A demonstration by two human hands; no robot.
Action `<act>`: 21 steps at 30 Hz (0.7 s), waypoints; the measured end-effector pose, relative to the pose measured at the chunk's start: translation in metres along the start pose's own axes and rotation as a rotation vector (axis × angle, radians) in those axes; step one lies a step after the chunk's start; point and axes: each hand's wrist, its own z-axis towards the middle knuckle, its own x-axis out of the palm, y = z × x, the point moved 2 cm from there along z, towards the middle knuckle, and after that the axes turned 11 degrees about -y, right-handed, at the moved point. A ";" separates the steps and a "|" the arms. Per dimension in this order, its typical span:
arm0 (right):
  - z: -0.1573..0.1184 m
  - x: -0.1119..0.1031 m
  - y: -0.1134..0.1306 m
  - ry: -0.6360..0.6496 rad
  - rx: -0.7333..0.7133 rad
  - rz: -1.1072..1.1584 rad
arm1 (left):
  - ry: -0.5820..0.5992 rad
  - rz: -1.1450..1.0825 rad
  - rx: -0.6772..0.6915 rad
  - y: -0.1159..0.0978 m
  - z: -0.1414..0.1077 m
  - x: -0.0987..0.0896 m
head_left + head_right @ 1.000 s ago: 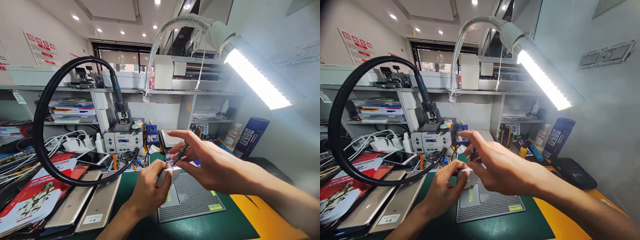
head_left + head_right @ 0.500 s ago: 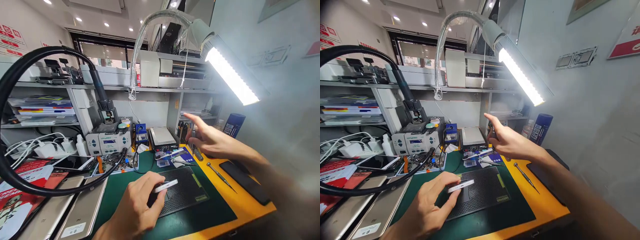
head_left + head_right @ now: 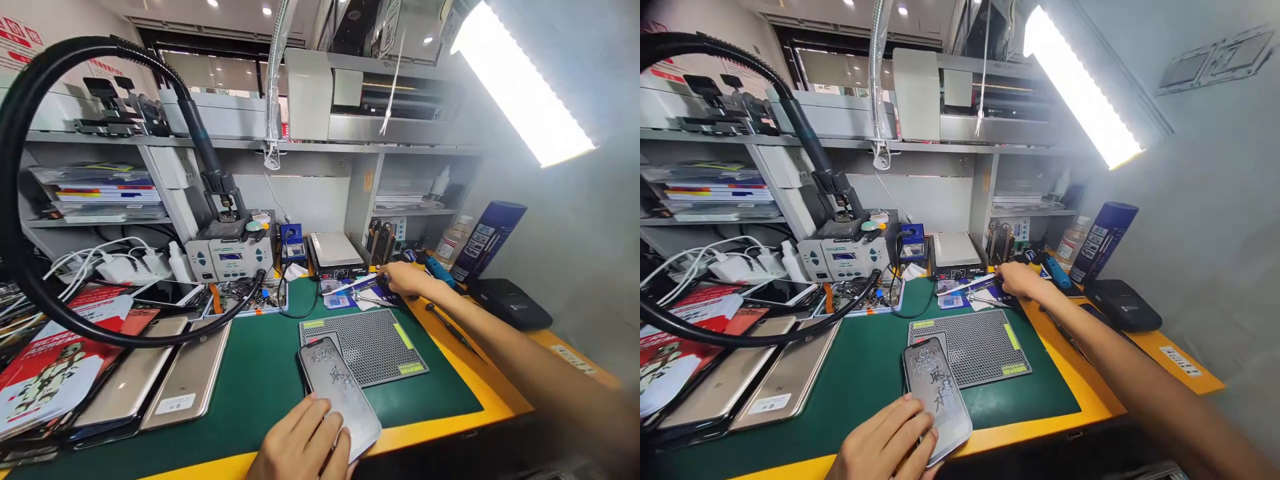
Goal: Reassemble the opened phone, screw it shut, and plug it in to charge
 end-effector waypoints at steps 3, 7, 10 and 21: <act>-0.027 -0.006 0.011 -0.081 0.015 0.062 | 0.014 -0.009 -0.031 -0.003 -0.005 0.001; -0.097 -0.001 0.045 0.019 -0.066 0.289 | 0.017 -0.009 -0.074 -0.004 -0.007 0.001; -0.149 0.015 0.068 0.091 -0.111 0.410 | 0.027 -0.020 -0.098 -0.003 -0.006 -0.001; -0.188 0.044 0.091 -0.095 -0.229 0.557 | 0.083 -0.025 -0.219 -0.007 -0.009 -0.008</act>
